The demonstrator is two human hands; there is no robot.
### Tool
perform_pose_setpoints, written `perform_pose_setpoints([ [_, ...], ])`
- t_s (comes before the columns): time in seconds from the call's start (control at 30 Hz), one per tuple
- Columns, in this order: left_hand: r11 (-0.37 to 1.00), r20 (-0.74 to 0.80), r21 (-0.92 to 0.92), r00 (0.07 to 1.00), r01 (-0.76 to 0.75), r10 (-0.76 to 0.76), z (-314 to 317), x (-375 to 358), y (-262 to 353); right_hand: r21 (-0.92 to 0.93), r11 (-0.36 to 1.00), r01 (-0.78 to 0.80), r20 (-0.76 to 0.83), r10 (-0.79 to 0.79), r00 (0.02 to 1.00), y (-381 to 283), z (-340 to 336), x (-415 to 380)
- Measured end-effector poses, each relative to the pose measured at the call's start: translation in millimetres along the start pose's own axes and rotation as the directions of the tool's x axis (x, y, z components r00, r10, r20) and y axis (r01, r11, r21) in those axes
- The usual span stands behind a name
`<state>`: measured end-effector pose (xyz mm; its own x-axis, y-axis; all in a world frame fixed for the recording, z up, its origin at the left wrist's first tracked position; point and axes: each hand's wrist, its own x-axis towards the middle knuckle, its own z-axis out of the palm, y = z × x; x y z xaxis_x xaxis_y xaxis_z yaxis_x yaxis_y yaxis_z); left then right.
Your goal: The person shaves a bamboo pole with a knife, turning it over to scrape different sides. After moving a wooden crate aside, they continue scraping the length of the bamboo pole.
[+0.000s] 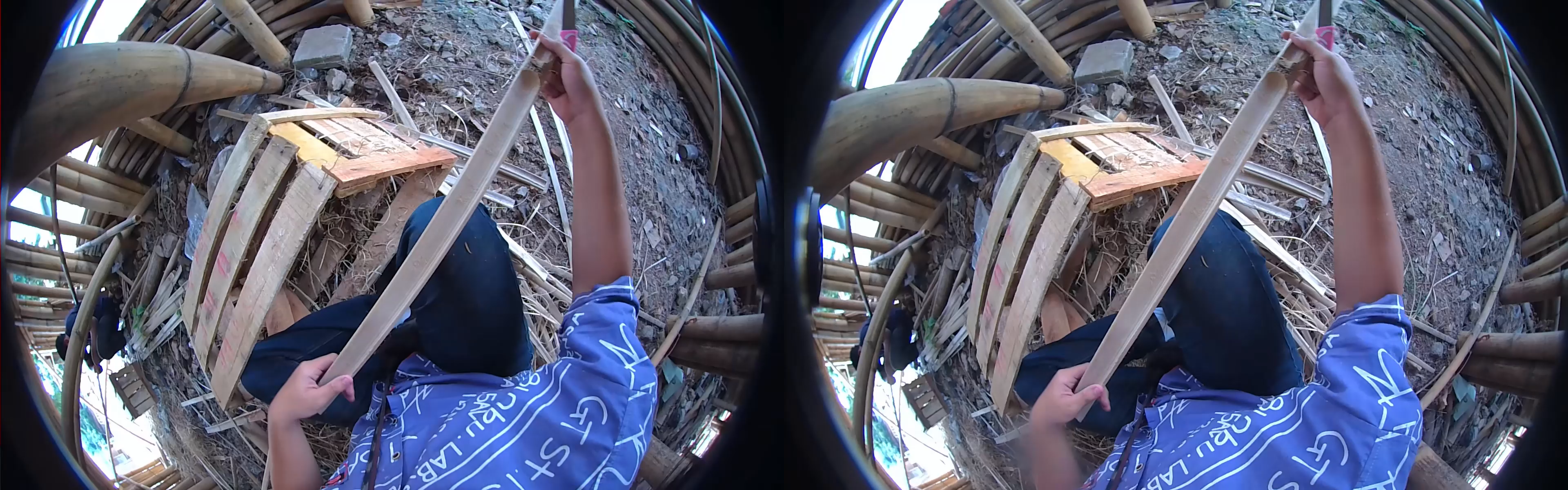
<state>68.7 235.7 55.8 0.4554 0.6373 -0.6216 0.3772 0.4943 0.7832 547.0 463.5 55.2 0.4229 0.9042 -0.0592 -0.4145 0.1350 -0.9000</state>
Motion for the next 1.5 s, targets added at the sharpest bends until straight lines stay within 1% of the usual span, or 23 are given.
perform_pose_setpoints([
  [0.03,1.000,0.012,0.005,1.000,-0.001,0.001,5,0,3,-0.019,1.000,-0.001,0.036,0.001,0.999,-1,-1,1],
  [0.1,0.970,0.009,-0.129,0.978,0.206,-0.206,14,-2,11,-0.020,1.000,-0.018,0.100,0.020,0.995,-4,-3,9],
  [0.17,0.974,-0.003,-0.156,0.986,0.164,-0.167,20,-2,1,-0.078,0.997,0.008,0.059,-0.003,0.998,-8,2,5],
  [0.23,0.982,-0.055,-0.113,0.986,0.151,-0.158,25,-1,4,-0.138,0.990,0.031,0.019,-0.029,0.999,-10,3,-4],
  [0.3,0.989,-0.083,-0.086,0.988,0.121,-0.128,31,-1,10,-0.108,0.990,0.092,-0.132,-0.106,0.986,-8,-6,-12],
  [0.33,0.994,-0.119,-0.061,0.988,0.094,-0.101,34,-1,12,-0.239,0.952,0.191,-0.092,-0.218,0.972,-7,-13,-29],
  [0.4,0.997,-0.117,-0.050,0.991,0.066,-0.071,40,2,13,-0.413,0.883,0.225,-0.102,-0.290,0.952,-8,-15,-83],
  [0.47,0.998,-0.117,-0.042,0.992,0.051,-0.056,48,0,17,-0.467,0.829,0.308,0.045,-0.325,0.945,13,-27,-134],
  [0.5,0.999,-0.143,-0.021,0.988,0.049,-0.051,52,1,23,-0.537,0.790,0.296,0.095,-0.292,0.952,24,-29,-160],
  [0.57,0.999,-0.159,0.005,0.986,0.054,-0.052,55,3,28,-0.605,0.697,0.385,0.254,-0.289,0.923,45,-17,-200],
  [0.63,0.984,-0.185,0.179,0.981,-0.024,0.058,56,5,28,-0.725,0.614,0.311,0.315,-0.105,0.943,33,12,-230],
  [0.7,0.974,-0.188,0.224,0.979,-0.039,0.083,58,7,27,-0.764,0.537,0.357,0.363,-0.099,0.926,33,25,-243],
  [0.73,0.965,-0.197,0.259,0.975,-0.052,0.105,59,8,29,-0.801,0.432,0.414,0.399,-0.129,0.908,33,30,-246],
  [0.77,0.962,-0.196,0.267,0.974,-0.057,0.112,62,9,31,-0.800,0.433,0.415,0.396,-0.139,0.908,34,33,-249],
  [0.83,0.968,-0.203,0.236,0.969,-0.088,0.138,71,13,38,-0.793,0.354,0.495,0.460,-0.184,0.869,38,37,-251],
  [0.9,0.968,-0.196,0.236,0.971,-0.088,0.136,77,18,45,-0.794,0.329,0.511,0.469,-0.201,0.860,40,36,-250],
  [0.97,0.955,-0.179,0.279,0.971,-0.104,0.158,81,22,48,-0.832,0.193,0.520,0.490,-0.185,0.852,40,33,-249],
  [1.0,0.955,-0.177,0.278,0.972,-0.104,0.157,83,24,49,-0.833,0.192,0.519,0.489,-0.184,0.853,43,32,-248],
  [1.07,0.909,-0.158,0.384,0.959,-0.161,0.236,86,26,51,-0.829,0.203,0.522,0.485,-0.204,0.850,49,30,-246],
  [1.2,0.925,-0.151,0.363,0.972,-0.116,0.182,86,27,53,-0.832,0.148,0.534,0.508,-0.181,0.842,48,25,-240],
  [1.27,0.919,-0.154,0.369,0.967,-0.136,0.205,86,29,49,-0.827,0.125,0.548,0.524,-0.181,0.832,48,24,-239],
  [1.4,0.948,-0.156,0.295,0.973,-0.116,0.168,91,30,50,-0.836,0.105,0.538,0.522,-0.148,0.840,45,22,-242],
  [1.5,0.961,-0.163,0.272,0.981,-0.057,0.104,96,30,56,-0.822,0.112,0.558,0.541,-0.148,0.828,47,16,-245],
])
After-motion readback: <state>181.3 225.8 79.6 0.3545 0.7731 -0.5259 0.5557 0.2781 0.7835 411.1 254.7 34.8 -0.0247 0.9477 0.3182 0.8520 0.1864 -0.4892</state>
